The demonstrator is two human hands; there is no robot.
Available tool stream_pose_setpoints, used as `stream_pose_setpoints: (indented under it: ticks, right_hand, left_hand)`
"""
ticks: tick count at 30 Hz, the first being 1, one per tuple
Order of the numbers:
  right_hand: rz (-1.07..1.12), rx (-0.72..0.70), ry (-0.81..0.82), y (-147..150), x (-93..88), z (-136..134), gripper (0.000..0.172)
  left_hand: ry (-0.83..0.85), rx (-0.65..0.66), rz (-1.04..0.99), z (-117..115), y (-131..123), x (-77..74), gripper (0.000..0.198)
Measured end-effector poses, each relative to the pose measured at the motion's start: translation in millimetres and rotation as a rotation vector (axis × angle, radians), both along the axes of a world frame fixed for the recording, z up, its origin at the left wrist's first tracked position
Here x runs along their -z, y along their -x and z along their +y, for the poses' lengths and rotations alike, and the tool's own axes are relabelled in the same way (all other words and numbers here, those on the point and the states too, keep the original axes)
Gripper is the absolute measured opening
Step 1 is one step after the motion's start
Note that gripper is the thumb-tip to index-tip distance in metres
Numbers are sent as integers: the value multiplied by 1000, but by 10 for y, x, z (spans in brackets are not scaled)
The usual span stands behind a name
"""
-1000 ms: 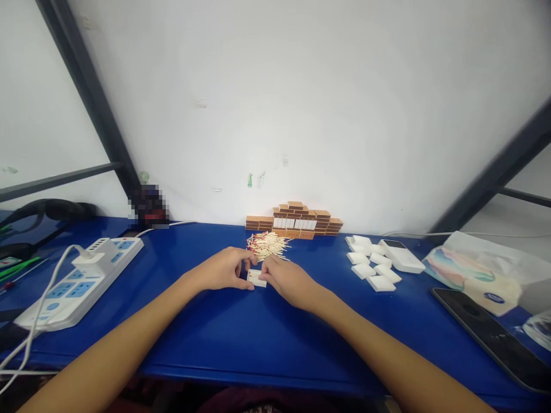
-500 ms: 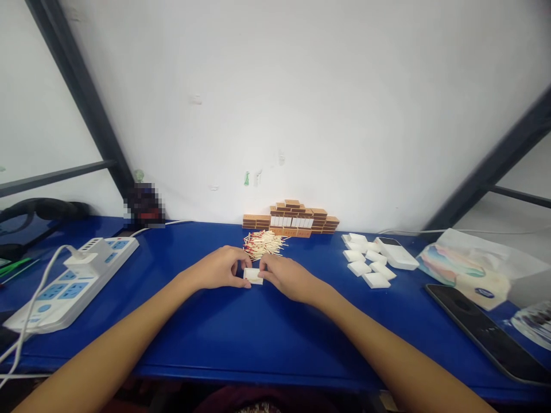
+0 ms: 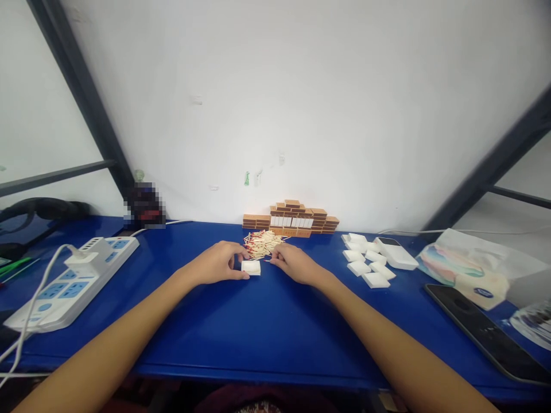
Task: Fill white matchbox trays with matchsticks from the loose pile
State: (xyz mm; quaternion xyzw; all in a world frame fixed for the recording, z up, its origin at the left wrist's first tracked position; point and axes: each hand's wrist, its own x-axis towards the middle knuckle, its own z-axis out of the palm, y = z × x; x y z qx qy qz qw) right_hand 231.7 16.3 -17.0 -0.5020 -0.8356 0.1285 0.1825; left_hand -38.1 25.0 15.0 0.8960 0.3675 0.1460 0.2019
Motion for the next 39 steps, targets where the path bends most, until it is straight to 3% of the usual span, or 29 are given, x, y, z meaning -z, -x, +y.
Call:
stream_pose_setpoints:
  ticks: [4,12,20,27,39]
  right_hand:
    - [16,-4,-62,63,-66,-84,7]
    - [12,-89,-125,350,-78,-373,6]
    - [121,149,-244,168,-14,-47,14]
    - [5,85,-252,263,152,58,8]
    - [-21,78,-270,321,147,74,7]
  left_hand:
    - [-39,7,27,0,-38,68,46]
    - [-138,86,39,-43,-82,37,31]
    - [-103,82,20,-31,-80,84,35]
    - [-103,78,34,-30,-72,69,34]
    - [-86,84,43,-48,-73,15,34]
